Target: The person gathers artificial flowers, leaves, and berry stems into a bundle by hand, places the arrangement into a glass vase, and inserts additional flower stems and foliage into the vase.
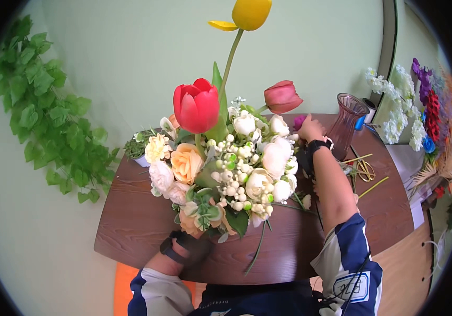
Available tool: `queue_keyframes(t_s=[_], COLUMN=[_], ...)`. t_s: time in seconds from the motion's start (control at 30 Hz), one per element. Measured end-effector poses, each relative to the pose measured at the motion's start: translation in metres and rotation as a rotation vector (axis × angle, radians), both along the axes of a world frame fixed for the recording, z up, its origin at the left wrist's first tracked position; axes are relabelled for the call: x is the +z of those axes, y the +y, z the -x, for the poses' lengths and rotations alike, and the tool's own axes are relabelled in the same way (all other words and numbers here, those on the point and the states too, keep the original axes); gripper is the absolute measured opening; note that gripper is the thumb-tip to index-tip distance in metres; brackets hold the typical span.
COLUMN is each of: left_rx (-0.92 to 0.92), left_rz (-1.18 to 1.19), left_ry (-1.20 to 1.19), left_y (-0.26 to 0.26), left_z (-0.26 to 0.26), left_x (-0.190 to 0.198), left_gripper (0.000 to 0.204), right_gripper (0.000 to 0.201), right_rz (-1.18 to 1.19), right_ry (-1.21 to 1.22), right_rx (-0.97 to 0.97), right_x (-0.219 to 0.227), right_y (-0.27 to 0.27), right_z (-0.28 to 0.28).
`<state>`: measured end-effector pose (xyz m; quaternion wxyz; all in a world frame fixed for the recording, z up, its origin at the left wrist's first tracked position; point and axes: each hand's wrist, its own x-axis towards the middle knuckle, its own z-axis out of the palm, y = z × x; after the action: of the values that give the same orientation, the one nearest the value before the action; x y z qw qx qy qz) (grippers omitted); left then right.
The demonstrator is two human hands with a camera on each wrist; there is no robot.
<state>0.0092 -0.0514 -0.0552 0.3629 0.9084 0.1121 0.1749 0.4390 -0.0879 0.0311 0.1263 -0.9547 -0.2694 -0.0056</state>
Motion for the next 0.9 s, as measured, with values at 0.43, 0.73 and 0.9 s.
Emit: queue_keyframes(t_s=[0.43,0.73,0.9], left_rx=[0.012,0.002,-0.014], left_rz=[0.036,0.071,0.082], left_ry=[-0.008,-0.044,-0.058], left_y=[0.003,-0.003,-0.003], left_z=[-0.015,-0.016,-0.030], left_x=[0.011,0.019,0.030], left_gripper=[0.041,0.040,0.039], right_gripper=[0.015,0.022,0.023], right_rz=[-0.575,-1.907,-2.049], right_ry=[-0.533,-0.487,-0.368], right_rx=[0.145,0.449,0.565], right_x=[0.077,0.224,0.236], right_y=[0.020,-0.059,-0.106], right_z=[0.001,0.056,0.067])
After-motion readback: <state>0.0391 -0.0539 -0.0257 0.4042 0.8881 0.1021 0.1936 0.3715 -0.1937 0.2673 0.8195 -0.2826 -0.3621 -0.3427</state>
